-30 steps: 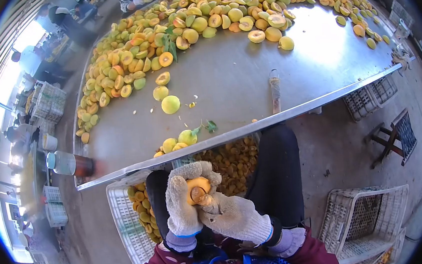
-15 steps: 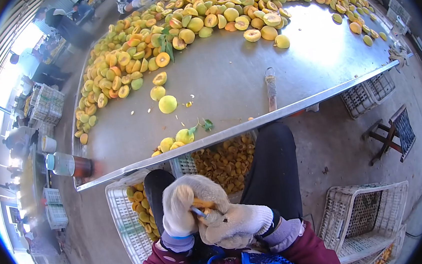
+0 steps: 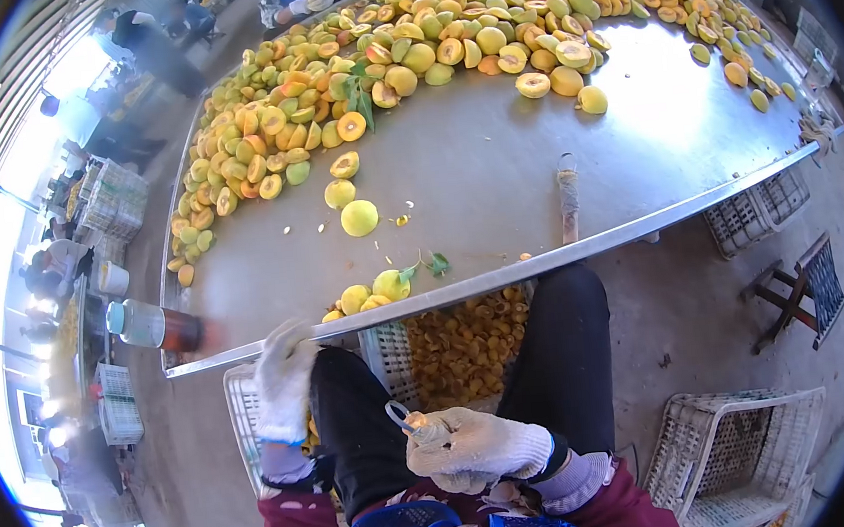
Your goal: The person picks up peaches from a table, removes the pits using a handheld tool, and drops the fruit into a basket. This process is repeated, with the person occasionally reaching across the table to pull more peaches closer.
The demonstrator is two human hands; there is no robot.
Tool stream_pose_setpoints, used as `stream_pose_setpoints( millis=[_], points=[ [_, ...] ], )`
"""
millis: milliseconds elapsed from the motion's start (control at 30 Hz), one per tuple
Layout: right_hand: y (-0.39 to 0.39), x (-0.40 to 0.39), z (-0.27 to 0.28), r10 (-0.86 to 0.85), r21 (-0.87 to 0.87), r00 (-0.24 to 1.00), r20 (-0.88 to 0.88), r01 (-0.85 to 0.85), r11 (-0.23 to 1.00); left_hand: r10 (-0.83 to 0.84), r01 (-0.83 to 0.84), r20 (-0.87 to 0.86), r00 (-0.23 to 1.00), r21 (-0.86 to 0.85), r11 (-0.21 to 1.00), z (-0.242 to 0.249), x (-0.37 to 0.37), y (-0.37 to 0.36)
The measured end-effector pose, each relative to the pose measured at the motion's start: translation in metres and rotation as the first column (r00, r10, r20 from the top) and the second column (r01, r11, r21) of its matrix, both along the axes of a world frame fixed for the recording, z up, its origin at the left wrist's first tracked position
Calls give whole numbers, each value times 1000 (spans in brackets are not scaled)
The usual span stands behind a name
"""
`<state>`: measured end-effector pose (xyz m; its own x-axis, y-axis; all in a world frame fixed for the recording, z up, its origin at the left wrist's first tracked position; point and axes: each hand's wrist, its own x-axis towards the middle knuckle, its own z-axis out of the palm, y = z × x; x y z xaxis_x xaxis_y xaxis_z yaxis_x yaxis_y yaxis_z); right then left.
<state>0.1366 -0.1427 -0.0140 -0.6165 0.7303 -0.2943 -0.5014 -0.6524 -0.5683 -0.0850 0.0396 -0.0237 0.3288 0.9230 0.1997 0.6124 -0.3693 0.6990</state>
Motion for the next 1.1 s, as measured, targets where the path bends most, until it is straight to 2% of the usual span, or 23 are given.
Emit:
stream_pose_setpoints(
  millis=[67,133,167,233,333,367,467,500,533,567,600,633,700,733,767,800,833,867,900,967,1100],
  points=[
    [-1,-3,-3,-54,-5,993,109,55,998,-211,212,-63,975,21,977,6,46,9],
    [-2,-2,-4,-80,-39,987,137,86,996,-314,328,-264,912,10,944,-3,84,25],
    [-1,0,-5,-101,-75,982,161,114,991,-317,331,-259,913,15,943,-9,98,38],
    [1,4,4,-121,-100,972,201,143,985,-327,263,-506,798,-194,945,-21,118,63],
    [3,5,0,-178,-132,954,241,214,968,-265,216,-494,828,-154,964,-29,122,86],
    [2,4,-3,-213,-148,946,243,253,956,-255,266,-577,776,-67,962,-30,123,80],
    [7,-1,-1,-263,-93,918,297,302,949,-270,274,-558,784,-79,958,-29,121,88],
    [8,-1,1,-265,-95,917,298,305,947,-274,254,-447,851,-105,961,-27,116,89],
    [7,-1,3,-277,-70,898,341,318,945,-280,259,-446,850,-110,960,-21,117,81],
    [7,-1,5,-289,-44,878,381,330,943,-226,228,54,973,-405,885,-12,115,69],
    [7,-2,4,-291,-51,879,377,334,941,35,323,484,874,-634,703,-4,112,57],
    [7,-3,2,-316,-16,853,415,354,935,35,320,477,878,-641,698,2,107,42],
    [9,-3,5,-341,16,825,451,374,927,22,635,746,666,-582,507,14,96,13],
    [12,-3,11,-318,90,737,596,332,939,26,635,743,668,-588,501,19,94,0],
    [13,-4,14,-298,155,622,724,275,949,76,646,745,663,-621,444,24,93,-12],
    [12,-5,14,-294,148,622,726,277,949,127,657,743,657,-648,385,25,92,-22],
    [11,-6,13,-318,224,517,795,238,945,140,697,782,608,-609,378,21,93,-29],
    [11,-7,11,-347,296,403,847,187,937,143,697,781,608,-611,374,21,94,-35],
    [10,-9,10,-344,291,404,847,188,938,153,678,774,614,-617,399,24,94,-42],
    [9,-12,6,-433,404,262,862,159,901,206,629,756,622,-638,443,27,97,-55],
    [6,-18,-3,-485,459,203,851,160,874,161,636,778,607,-598,489,17,94,-67]
  ],
)
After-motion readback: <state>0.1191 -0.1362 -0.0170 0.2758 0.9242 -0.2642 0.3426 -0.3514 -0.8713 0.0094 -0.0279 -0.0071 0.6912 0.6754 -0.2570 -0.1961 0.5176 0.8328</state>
